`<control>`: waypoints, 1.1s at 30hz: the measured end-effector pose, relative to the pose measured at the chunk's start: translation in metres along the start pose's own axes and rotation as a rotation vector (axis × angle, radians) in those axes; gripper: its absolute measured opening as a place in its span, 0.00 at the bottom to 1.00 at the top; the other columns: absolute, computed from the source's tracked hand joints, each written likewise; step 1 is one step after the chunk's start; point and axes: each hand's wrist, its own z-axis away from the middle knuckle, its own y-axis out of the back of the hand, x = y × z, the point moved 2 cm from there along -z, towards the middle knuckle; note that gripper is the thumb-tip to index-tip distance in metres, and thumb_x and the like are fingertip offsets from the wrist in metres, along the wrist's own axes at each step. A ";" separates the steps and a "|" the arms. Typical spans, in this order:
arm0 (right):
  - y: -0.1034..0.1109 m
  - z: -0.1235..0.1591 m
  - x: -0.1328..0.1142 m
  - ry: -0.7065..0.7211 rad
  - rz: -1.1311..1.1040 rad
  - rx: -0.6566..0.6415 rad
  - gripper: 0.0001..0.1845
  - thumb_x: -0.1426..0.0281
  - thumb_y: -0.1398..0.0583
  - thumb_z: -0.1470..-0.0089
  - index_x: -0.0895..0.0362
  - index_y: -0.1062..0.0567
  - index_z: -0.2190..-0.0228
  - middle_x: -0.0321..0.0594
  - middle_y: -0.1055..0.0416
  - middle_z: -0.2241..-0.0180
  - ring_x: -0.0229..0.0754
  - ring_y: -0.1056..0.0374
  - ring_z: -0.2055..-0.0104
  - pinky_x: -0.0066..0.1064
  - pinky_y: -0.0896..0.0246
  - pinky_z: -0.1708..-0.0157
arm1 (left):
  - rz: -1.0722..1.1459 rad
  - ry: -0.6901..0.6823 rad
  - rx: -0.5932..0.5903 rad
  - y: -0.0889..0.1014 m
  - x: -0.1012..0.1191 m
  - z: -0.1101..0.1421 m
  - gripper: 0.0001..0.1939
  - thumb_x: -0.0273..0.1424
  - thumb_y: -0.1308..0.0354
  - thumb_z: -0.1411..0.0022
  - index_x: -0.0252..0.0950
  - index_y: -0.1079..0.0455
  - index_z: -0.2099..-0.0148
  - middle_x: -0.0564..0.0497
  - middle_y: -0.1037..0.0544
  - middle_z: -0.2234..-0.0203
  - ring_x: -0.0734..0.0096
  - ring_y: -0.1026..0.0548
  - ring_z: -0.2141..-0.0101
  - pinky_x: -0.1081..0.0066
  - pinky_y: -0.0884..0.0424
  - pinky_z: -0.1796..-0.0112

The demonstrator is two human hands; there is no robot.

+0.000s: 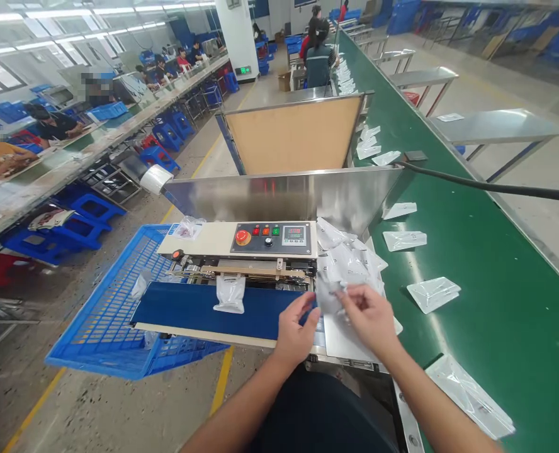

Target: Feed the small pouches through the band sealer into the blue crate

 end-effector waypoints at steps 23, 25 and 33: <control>-0.026 -0.004 0.051 -0.558 -0.285 -0.116 0.28 0.44 0.26 0.56 0.56 0.23 0.71 0.34 0.31 0.84 0.35 0.43 0.84 0.28 0.50 0.83 | 0.363 0.659 0.246 -0.015 -0.054 -0.039 0.24 0.45 0.20 0.56 0.30 0.14 0.64 0.41 0.14 0.70 0.61 0.19 0.70 0.66 0.24 0.67; -0.037 -0.005 0.045 -0.552 -0.273 -0.146 0.26 0.46 0.27 0.54 0.55 0.23 0.71 0.34 0.31 0.84 0.35 0.43 0.84 0.28 0.50 0.83 | 0.338 0.659 0.282 -0.008 -0.056 -0.041 0.24 0.45 0.20 0.54 0.30 0.14 0.63 0.41 0.14 0.69 0.61 0.19 0.69 0.66 0.25 0.67; -0.053 -0.071 0.041 -0.409 0.012 -0.168 0.27 0.45 0.36 0.44 0.57 0.16 0.66 0.43 0.24 0.78 0.41 0.36 0.80 0.33 0.41 0.77 | 0.286 0.551 0.393 0.052 -0.069 -0.035 0.28 0.51 0.24 0.46 0.30 0.14 0.56 0.40 0.12 0.63 0.55 0.15 0.62 0.64 0.22 0.62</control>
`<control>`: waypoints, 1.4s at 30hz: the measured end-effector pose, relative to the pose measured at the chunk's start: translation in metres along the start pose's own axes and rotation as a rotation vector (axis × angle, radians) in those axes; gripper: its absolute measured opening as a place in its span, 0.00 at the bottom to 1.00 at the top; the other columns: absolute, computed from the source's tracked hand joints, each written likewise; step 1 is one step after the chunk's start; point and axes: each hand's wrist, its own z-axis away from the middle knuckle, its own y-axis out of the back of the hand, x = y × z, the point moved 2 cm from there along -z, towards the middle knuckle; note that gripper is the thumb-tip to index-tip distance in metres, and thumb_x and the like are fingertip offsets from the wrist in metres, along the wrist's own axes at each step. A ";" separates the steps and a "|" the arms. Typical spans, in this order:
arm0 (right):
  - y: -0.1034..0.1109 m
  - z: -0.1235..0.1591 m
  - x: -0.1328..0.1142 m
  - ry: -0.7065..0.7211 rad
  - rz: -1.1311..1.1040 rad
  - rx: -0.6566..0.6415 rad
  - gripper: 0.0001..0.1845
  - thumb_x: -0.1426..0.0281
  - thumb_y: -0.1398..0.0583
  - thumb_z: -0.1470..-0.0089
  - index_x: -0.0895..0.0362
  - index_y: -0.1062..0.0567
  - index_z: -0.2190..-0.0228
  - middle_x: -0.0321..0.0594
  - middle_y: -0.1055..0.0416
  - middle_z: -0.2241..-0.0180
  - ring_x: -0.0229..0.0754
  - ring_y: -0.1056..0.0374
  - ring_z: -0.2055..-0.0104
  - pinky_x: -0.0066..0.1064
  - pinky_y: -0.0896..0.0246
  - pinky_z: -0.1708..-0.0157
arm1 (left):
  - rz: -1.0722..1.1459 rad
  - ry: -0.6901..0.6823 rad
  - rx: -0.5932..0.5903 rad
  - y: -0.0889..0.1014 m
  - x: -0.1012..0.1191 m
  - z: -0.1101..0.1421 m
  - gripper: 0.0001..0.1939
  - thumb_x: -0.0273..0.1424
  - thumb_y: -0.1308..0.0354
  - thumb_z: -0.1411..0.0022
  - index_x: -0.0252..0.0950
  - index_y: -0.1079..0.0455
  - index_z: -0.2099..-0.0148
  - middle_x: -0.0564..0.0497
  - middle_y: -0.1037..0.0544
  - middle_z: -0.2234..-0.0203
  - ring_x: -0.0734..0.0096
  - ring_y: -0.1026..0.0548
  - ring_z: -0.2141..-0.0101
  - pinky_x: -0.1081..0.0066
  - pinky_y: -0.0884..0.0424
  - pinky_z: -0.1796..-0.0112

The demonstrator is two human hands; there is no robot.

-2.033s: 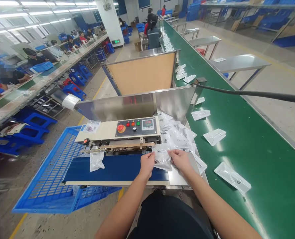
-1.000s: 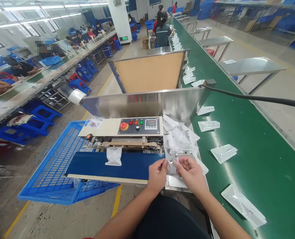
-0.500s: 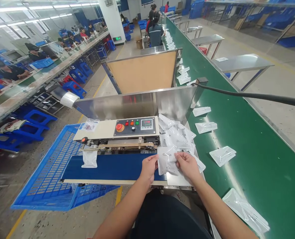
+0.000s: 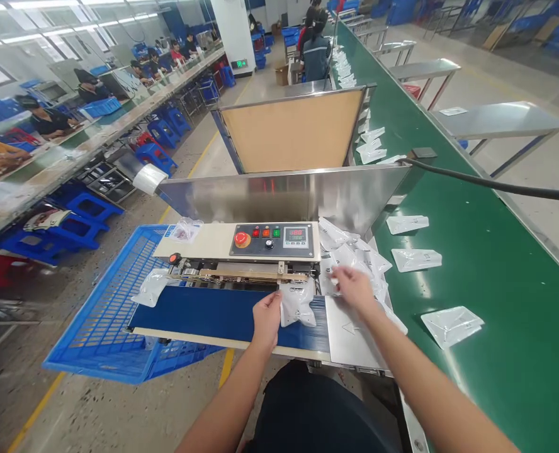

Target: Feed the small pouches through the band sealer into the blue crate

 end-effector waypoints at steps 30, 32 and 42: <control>0.025 0.114 0.032 0.142 -0.169 0.004 0.33 0.38 0.30 0.50 0.57 0.16 0.66 0.39 0.25 0.76 0.42 0.32 0.75 0.32 0.34 0.75 | -0.418 -0.509 -0.443 -0.057 -0.001 0.066 0.25 0.47 0.44 0.25 0.34 0.14 0.60 0.44 0.15 0.68 0.61 0.21 0.67 0.68 0.26 0.63; 0.028 0.099 0.040 0.086 -0.110 0.026 0.32 0.38 0.30 0.52 0.57 0.19 0.74 0.38 0.28 0.80 0.40 0.36 0.78 0.31 0.40 0.77 | -0.443 -0.419 -0.392 -0.057 -0.007 0.054 0.24 0.47 0.41 0.29 0.33 0.14 0.63 0.45 0.15 0.71 0.60 0.21 0.69 0.69 0.28 0.66; -0.026 0.044 0.030 -0.130 -0.289 -0.029 0.22 0.51 0.26 0.55 0.57 0.21 0.75 0.35 0.29 0.82 0.36 0.36 0.81 0.29 0.37 0.77 | -0.286 -0.095 -0.113 -0.041 -0.003 -0.001 0.21 0.45 0.33 0.40 0.31 0.12 0.61 0.41 0.12 0.66 0.56 0.18 0.65 0.65 0.26 0.64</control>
